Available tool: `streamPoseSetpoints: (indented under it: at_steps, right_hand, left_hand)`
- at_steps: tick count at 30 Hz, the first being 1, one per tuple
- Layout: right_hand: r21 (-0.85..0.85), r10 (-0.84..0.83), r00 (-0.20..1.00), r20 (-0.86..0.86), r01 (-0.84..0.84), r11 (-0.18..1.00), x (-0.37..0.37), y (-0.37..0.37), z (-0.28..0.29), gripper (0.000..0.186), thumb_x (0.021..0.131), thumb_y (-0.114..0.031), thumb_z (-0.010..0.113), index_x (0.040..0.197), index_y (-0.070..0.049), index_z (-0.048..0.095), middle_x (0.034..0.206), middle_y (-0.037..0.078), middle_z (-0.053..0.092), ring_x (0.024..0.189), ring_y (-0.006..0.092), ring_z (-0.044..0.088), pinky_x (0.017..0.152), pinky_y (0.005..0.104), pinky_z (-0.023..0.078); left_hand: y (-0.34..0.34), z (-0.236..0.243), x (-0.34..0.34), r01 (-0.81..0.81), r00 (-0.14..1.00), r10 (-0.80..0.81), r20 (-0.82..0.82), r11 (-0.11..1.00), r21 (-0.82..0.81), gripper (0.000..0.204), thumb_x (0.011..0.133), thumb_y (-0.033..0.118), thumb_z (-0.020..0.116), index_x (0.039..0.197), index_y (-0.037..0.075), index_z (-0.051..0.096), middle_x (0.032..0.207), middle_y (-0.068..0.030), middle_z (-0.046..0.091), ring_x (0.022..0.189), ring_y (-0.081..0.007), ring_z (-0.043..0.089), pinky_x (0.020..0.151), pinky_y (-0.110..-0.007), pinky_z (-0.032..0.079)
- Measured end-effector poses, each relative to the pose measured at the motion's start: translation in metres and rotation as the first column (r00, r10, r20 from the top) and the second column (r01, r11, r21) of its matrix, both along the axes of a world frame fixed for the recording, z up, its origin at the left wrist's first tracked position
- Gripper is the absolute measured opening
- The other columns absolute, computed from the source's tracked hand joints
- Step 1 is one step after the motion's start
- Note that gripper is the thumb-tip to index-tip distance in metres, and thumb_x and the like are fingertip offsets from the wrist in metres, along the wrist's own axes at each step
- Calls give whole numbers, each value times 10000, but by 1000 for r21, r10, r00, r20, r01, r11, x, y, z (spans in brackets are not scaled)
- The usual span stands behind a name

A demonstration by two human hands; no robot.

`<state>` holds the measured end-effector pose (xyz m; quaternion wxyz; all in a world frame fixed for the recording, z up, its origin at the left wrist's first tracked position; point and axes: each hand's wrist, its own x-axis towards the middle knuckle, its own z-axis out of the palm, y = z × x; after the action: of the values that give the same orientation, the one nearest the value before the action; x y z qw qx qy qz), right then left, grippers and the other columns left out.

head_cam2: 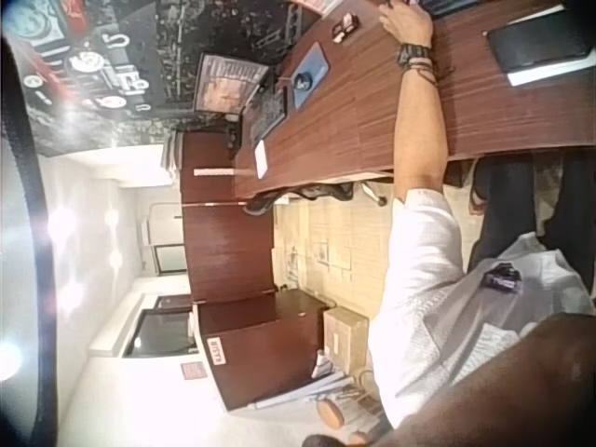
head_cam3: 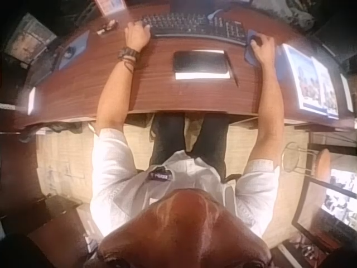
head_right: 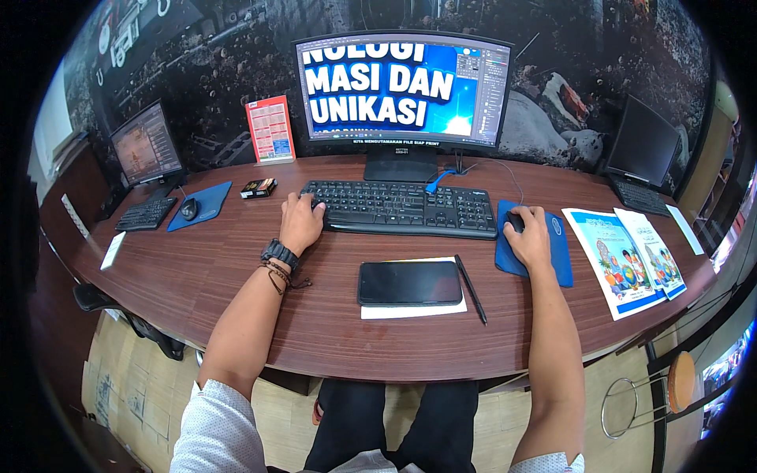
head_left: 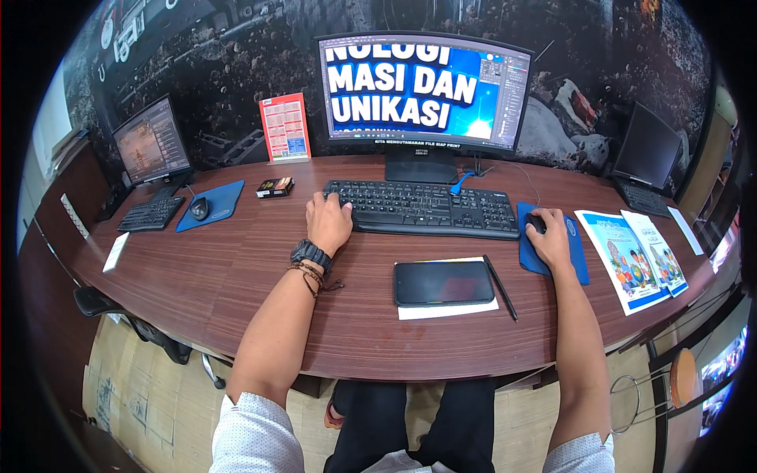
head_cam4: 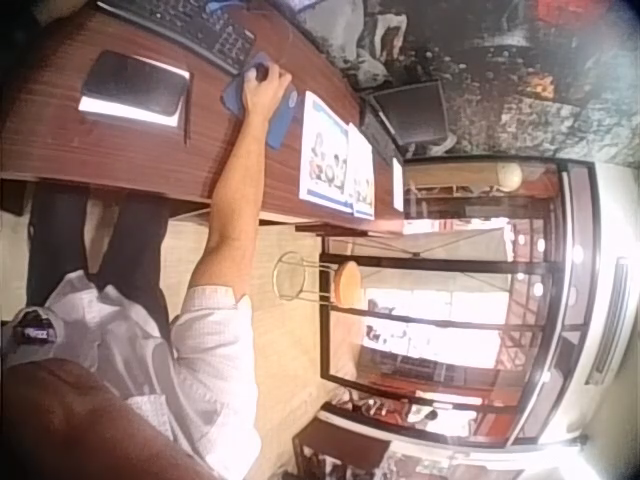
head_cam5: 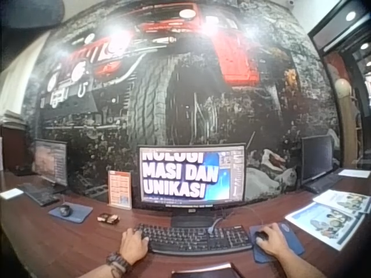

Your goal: Design a digital poster or brochure using graphic design software on a computer.

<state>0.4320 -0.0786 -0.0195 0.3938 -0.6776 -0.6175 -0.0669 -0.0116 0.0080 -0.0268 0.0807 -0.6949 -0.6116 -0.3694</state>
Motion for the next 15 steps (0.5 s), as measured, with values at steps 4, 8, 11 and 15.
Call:
streamPoseSetpoints:
  at_steps: [4,8,11,15]
  right_hand:
    - [-3,3,1000,-8,-3,1000,0,0,0,349,814,-203,689,1141,-83,669,1224,187,558,1121,395,594,959,452,494]
    - [-23,-8,1000,3,8,1000,0,-1,2,352,815,-207,686,1144,-83,666,1230,186,554,1125,394,592,962,452,492]
    - [-50,-13,1000,2,13,999,-1,-2,4,355,817,-214,685,1146,-84,666,1234,185,550,1129,392,589,969,451,488]
    - [-35,0,1000,-12,0,999,-2,-2,4,363,821,-221,686,1157,-85,665,1235,183,549,1133,390,587,974,449,485]
  left_hand:
    - [0,-1,2,0,1000,0,0,1000,-2,372,916,273,653,1111,-45,646,1145,-259,569,1073,-451,546,951,-534,441]
    - [0,-1,1,-2,1000,2,-8,1000,-5,375,918,276,651,1114,-44,644,1142,-259,570,1073,-453,545,949,-537,440]
    - [0,-1,0,-5,1000,5,-16,1000,-6,364,914,273,655,1095,-42,655,1142,-251,574,1078,-446,546,947,-537,441]
    - [3,4,-7,31,999,-31,-38,999,-10,333,908,263,663,1067,-29,677,1158,-245,579,1089,-434,546,947,-529,443]
